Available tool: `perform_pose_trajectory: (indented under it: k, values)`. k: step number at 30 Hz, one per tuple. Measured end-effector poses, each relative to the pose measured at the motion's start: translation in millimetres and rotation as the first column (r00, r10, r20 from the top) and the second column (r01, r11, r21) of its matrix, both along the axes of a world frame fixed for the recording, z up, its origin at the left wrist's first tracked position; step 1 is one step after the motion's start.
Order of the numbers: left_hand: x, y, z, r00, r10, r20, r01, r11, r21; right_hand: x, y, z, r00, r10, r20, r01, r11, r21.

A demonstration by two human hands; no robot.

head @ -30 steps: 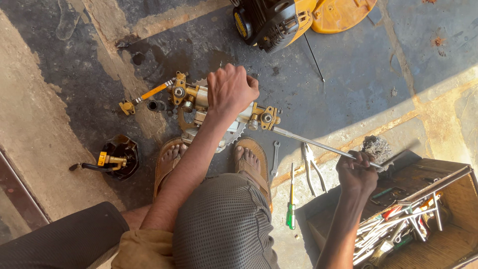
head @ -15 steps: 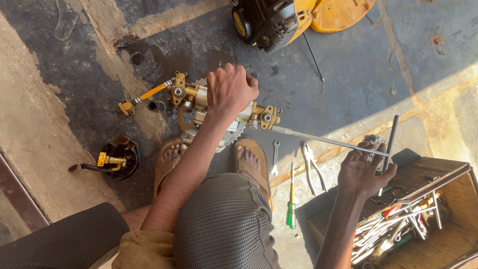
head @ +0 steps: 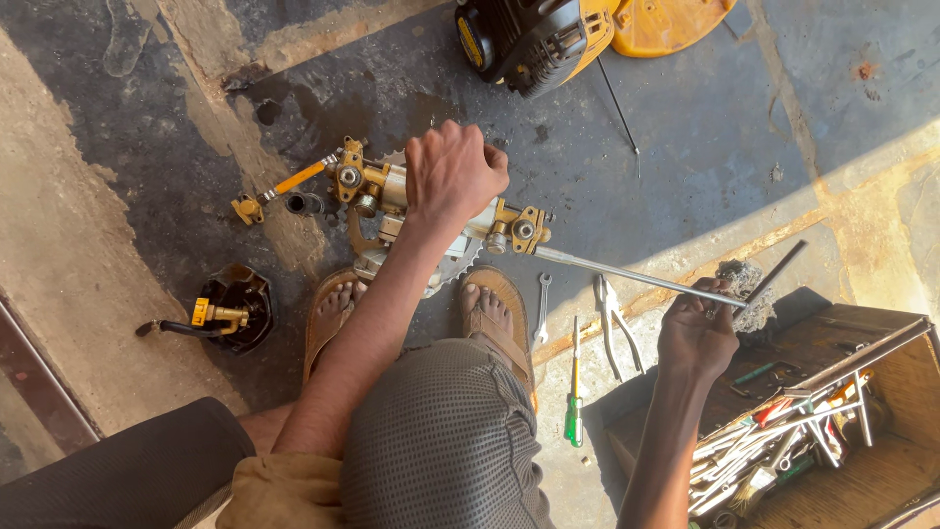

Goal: The person is sitting on the floor and using a T-handle wrench to loosen and remove bolts from a mechanical part. They then remove a small component from the part and place it on the floor.

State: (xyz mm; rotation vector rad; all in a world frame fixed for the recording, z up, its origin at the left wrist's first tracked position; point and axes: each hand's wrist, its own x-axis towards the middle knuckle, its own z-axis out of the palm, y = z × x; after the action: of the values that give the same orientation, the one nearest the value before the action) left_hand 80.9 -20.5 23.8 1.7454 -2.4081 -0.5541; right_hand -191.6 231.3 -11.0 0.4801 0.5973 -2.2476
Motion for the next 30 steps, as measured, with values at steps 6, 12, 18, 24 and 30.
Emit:
perform_pose_trajectory:
  k: [6,12,18,24,30]
  values:
    - [0,2,1,1.000,0.012,0.000,-0.012,0.999,-0.050,8,-7,25,0.993,-0.120,-0.007,0.120,0.992,0.044]
    - [-1,-1,0,1.000,0.004,-0.004,-0.005,0.999,-0.050,-26,5,-19,0.956,0.272,-0.114,-0.295,0.880,-0.374]
    - [1,-3,1,1.000,-0.012,0.013,0.012,1.000,0.010,-19,8,-31,0.999,0.013,0.051,-0.013,1.000,-0.009]
    - [1,-4,-1,1.000,-0.015,0.009,0.015,1.000,-0.015,7,-5,14,0.992,0.021,-0.122,-0.005,0.992,0.124]
    - [1,-4,-2,1.000,-0.014,0.013,0.014,1.000,0.016,3,-3,20,0.998,-0.026,-0.063,0.040,0.972,0.230]
